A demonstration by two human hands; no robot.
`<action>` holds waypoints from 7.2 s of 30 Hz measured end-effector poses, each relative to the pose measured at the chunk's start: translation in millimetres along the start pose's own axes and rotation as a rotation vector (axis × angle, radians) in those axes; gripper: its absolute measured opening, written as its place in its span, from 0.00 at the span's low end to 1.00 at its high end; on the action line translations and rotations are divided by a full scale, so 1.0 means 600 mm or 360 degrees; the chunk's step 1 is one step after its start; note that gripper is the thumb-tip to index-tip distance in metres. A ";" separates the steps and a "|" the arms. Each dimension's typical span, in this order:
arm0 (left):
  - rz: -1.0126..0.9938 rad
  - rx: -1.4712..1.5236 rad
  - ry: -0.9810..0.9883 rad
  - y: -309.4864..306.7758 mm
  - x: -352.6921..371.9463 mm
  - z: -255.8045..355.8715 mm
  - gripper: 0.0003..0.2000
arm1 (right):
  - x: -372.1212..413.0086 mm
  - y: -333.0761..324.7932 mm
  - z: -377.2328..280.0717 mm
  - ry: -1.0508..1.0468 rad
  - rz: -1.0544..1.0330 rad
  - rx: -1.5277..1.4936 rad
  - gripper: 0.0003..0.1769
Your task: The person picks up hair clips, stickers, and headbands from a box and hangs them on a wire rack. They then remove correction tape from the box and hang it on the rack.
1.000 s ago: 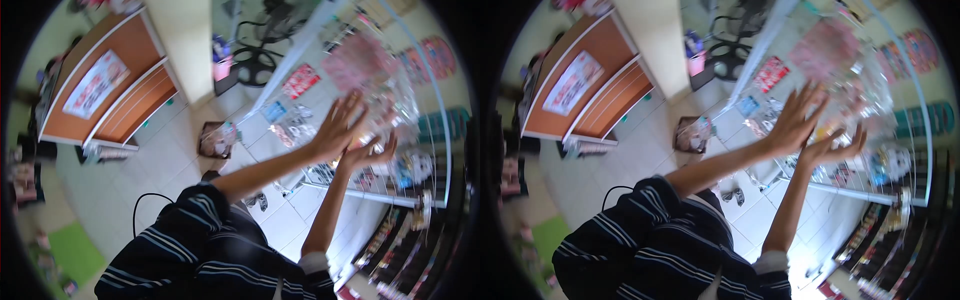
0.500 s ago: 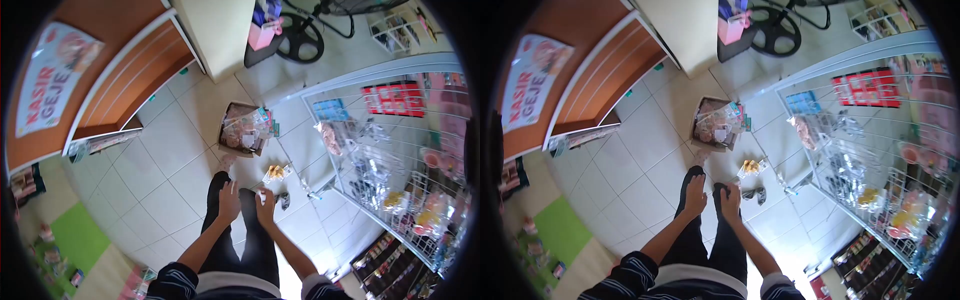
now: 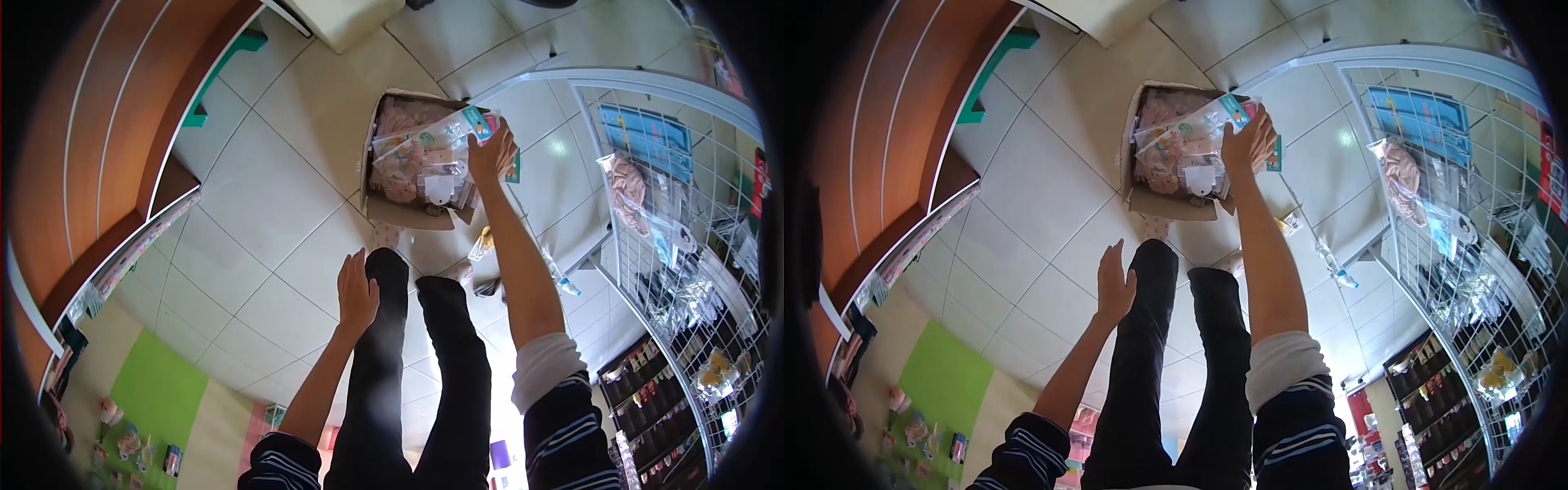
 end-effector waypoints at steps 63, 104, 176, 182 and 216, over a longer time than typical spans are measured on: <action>-0.0138 0.2396 -0.0780 -0.322 -0.060 0.334 0.24 | 0.153 -0.516 -0.225 0.0312 -0.0888 -0.1674 0.39; -0.1643 0.1358 0.0244 -0.223 0.591 0.772 0.24 | 0.378 -1.240 0.219 0.0682 0.1018 -0.1954 0.29; -0.1357 0.1576 -0.0394 -0.214 0.516 0.698 0.23 | 0.058 -1.093 0.605 0.0666 0.1822 -0.1083 0.28; -0.1205 0.1511 -0.0392 -0.204 0.501 0.666 0.19 | 0.007 -1.062 0.634 0.0690 0.1916 -0.0994 0.20; -0.1292 0.1285 -0.0022 -0.096 0.536 0.710 0.17 | 0.286 -1.177 0.465 0.1090 0.1564 -0.1617 0.11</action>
Point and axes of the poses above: each hand's wrist, its own x-axis away from the middle knuckle, its own y-axis out of the palm, z = x × y, the point moved 3 cm from there along -x, towards the middle knuckle, and after that the axes turned 8 degrees about z, right-handed, at the moved point
